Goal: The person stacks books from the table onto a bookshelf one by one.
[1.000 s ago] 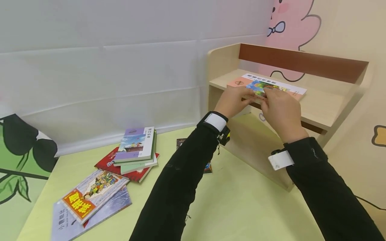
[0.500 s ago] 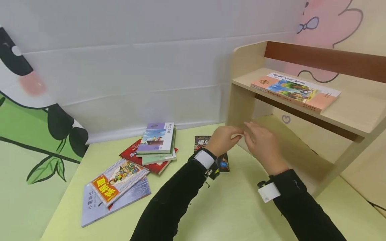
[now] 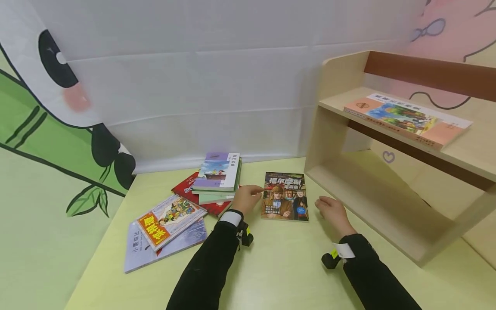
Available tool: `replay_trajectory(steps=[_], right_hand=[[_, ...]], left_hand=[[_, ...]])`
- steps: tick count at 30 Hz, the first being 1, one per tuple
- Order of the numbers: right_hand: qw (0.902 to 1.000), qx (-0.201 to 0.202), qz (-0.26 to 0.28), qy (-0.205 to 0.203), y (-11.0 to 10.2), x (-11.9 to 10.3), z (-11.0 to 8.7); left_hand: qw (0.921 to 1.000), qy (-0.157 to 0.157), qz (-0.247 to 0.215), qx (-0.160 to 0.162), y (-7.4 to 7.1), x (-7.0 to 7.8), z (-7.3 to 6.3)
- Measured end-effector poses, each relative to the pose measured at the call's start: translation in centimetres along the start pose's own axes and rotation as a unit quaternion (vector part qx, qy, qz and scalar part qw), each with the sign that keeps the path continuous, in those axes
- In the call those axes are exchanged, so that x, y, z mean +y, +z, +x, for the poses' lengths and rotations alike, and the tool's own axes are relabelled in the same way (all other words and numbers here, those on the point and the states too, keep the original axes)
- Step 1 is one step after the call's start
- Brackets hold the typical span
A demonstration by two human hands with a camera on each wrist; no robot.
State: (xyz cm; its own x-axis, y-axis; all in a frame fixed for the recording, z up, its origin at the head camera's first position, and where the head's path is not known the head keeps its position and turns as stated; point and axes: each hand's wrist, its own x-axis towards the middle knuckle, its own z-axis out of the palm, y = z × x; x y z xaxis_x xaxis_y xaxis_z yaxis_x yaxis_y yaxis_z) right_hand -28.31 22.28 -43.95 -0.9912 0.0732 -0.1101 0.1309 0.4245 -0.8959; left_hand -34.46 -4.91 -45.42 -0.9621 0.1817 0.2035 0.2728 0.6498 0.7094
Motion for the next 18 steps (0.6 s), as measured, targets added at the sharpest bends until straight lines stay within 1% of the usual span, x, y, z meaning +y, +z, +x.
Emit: replay_trajectory(steps=[2,4,5,7,9,10,12,13,15,16,18], right_hand=[[0.9988,0.008,0.046,0.018,0.4,0.3,0.0],[0.9944,0.026,0.099,0.028,0.9,0.3,0.1],[0.9913,0.035,0.123,0.032,1.2,0.3,0.2],[0.9815,0.045,0.181,0.046,2.0,0.0,0.5],[0.9753,0.058,0.205,0.058,2.9,-0.3,0.7],[0.9739,0.062,0.209,0.063,3.3,-0.5,0.7],[0.9752,0.064,0.201,0.068,4.0,-0.8,0.7],[0.9776,0.066,0.188,0.068,4.3,-0.9,0.7],[0.9822,0.064,0.165,0.065,4.8,-1.3,0.6],[0.9834,0.062,0.157,0.066,5.0,-1.5,0.6],[0.9831,0.061,0.156,0.075,5.0,-2.1,0.7]], left_hand=[[0.9976,-0.045,-0.049,0.02,0.2,-0.7,-0.2],[0.9921,-0.079,-0.087,0.042,0.8,-1.0,-0.2],[0.9888,-0.093,-0.104,0.052,1.2,-0.9,-0.2],[0.981,-0.119,-0.137,0.07,2.2,-0.4,-0.2],[0.9742,-0.142,-0.154,0.084,3.3,0.2,-0.2],[0.9712,-0.153,-0.159,0.09,3.7,0.6,-0.4],[0.9633,-0.173,-0.176,0.104,4.3,1.5,-0.6],[0.9593,-0.183,-0.183,0.113,4.4,1.9,-0.8],[0.9467,-0.206,-0.209,0.133,4.4,2.7,-1.1],[0.9365,-0.221,-0.232,0.142,4.2,3.1,-1.3],[0.9134,-0.247,-0.28,0.162,3.8,3.7,-1.3]])
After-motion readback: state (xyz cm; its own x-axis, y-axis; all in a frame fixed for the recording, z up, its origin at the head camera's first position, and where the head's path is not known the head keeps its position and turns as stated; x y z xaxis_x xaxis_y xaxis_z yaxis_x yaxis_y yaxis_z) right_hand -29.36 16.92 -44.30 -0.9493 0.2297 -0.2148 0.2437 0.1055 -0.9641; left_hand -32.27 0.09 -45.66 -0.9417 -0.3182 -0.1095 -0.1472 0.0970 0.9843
